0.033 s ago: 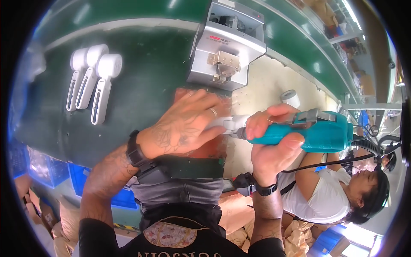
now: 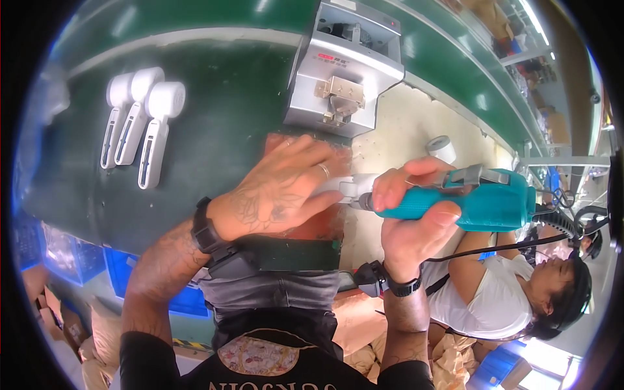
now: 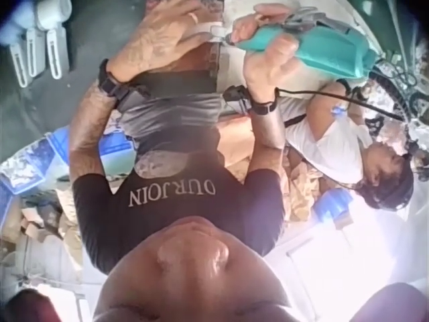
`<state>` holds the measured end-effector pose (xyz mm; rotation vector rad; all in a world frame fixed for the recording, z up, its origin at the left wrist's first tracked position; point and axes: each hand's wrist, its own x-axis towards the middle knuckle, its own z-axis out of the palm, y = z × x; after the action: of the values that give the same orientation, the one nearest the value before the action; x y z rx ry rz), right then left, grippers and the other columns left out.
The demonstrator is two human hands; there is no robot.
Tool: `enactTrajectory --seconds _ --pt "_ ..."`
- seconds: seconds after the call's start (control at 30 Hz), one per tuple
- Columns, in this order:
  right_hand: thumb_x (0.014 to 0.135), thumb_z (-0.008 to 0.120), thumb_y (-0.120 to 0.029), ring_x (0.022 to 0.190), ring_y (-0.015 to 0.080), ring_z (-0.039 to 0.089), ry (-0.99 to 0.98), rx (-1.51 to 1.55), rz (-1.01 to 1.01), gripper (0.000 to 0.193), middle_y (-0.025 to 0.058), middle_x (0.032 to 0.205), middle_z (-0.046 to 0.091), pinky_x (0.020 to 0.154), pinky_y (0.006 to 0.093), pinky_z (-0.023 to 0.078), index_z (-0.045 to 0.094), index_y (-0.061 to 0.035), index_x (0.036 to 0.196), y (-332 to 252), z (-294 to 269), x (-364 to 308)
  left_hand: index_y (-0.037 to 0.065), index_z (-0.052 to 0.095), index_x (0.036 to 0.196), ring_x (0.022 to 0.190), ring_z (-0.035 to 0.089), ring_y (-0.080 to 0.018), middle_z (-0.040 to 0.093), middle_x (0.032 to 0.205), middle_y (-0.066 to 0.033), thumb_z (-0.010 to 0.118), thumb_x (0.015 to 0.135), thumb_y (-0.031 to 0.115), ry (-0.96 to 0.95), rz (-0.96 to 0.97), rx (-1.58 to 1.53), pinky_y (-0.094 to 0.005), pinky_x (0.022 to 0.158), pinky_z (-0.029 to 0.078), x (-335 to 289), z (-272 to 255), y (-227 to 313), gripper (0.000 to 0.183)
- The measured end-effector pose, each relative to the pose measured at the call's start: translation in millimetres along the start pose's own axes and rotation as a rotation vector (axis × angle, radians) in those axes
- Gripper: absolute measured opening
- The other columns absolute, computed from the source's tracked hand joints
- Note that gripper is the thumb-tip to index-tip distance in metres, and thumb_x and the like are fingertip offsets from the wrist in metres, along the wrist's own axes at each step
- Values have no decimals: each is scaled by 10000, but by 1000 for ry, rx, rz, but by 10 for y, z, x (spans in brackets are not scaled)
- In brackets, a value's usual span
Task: The person picks up a handheld fan, uses an electric screwdriver on it, and then uses a thin metal tool to pry at the casing. They place the fan aside, move a row of fans, and pick up another fan to repeat the process.
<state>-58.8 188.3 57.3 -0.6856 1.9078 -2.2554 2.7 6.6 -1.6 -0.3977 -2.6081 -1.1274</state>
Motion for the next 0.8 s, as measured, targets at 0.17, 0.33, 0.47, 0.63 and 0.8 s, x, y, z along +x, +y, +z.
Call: enactTrajectory --seconds 0.17,0.33,0.47,0.63,0.8 --pt "893 586 -779 576 202 511 -10 -63 -2 797 77 668 519 560 358 434 523 -5 1071 80 43 14 88 677 1252 1061 557 -340 617 1232 -103 705 911 213 -61 -32 16 -457 949 430 -3 -25 -4 364" --pt "949 589 -689 590 212 522 -49 -27 -35 674 95 695 531 557 360 451 494 -23 986 161 13 56 54 684 1192 1091 559 -363 626 1219 -115 702 893 177 -53 -29 40 -458 981 440 48 -16 3 324" --pt "968 585 -646 611 218 555 -73 -52 -70 652 118 703 565 565 348 468 497 -1 986 164 3 56 47 683 1170 1096 561 -364 630 1228 -116 702 886 159 -80 -19 49 -462 978 441 84 -9 26 307" --pt "993 598 -568 630 218 584 -9 -84 -137 603 127 729 594 581 346 489 511 29 1003 180 17 43 60 652 1270 1127 577 -362 613 1263 -124 723 889 240 -98 -25 171 -445 941 447 71 -56 65 427" --pt "985 578 -629 591 174 537 3 217 97 600 63 714 558 546 324 454 539 -32 1032 -6 -62 -241 89 680 1194 1202 602 -314 652 1265 -122 765 822 169 9 261 45 -509 1025 481 -179 16 160 390"
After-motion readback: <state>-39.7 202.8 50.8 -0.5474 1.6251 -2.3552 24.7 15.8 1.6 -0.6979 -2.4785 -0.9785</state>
